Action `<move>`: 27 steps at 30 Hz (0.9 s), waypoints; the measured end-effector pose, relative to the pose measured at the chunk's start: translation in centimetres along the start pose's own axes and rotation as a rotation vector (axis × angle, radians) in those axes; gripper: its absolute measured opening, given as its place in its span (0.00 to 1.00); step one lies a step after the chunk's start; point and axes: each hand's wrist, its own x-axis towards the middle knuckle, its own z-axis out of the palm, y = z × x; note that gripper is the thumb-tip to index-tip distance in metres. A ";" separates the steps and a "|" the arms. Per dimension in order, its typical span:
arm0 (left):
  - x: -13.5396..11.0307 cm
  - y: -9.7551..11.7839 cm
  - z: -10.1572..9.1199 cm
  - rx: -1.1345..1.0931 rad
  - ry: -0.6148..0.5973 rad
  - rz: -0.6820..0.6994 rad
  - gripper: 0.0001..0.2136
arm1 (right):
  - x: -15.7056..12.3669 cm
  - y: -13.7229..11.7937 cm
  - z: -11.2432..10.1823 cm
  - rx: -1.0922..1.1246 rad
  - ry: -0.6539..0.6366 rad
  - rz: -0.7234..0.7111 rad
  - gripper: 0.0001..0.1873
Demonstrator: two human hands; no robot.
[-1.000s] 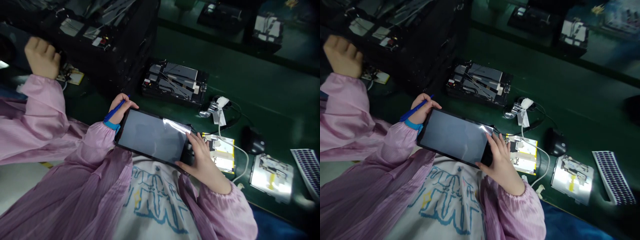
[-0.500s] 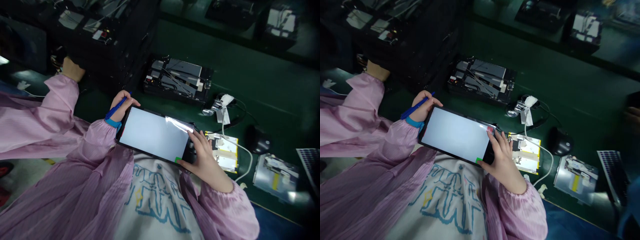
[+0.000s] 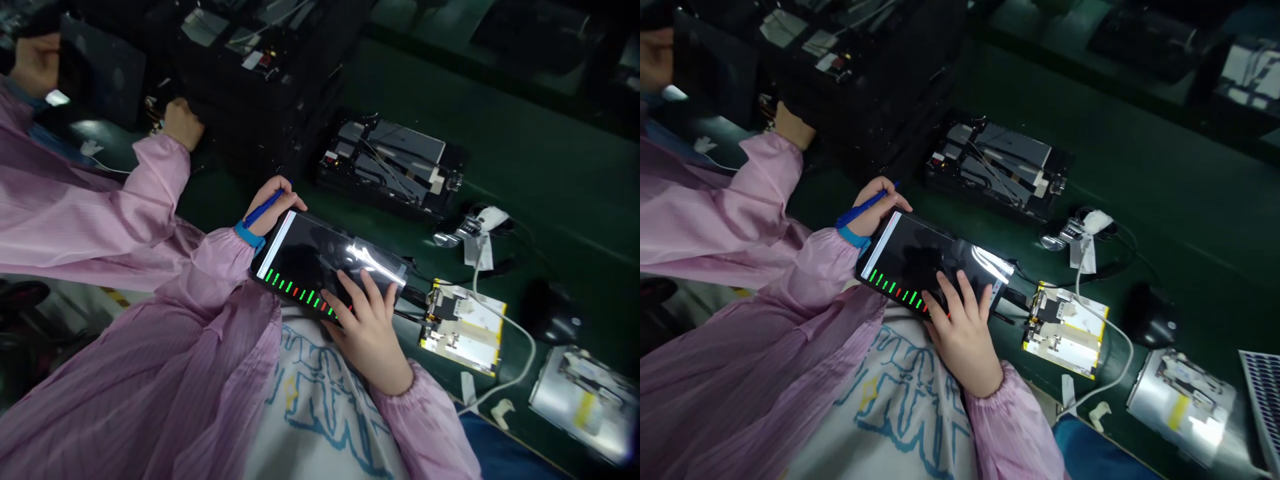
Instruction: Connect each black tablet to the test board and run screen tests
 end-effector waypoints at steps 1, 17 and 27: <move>0.0 0.0 0.0 0.006 -0.006 0.003 0.13 | 0.1 0.0 0.1 0.001 0.003 -0.007 0.18; 0.3 -0.2 -0.6 0.046 -0.060 0.028 0.10 | 0.2 0.0 0.4 0.049 0.015 -0.027 0.14; 1.2 -0.2 -0.6 0.059 0.037 -0.004 0.14 | -0.3 4.4 -2.1 0.147 0.215 0.105 0.25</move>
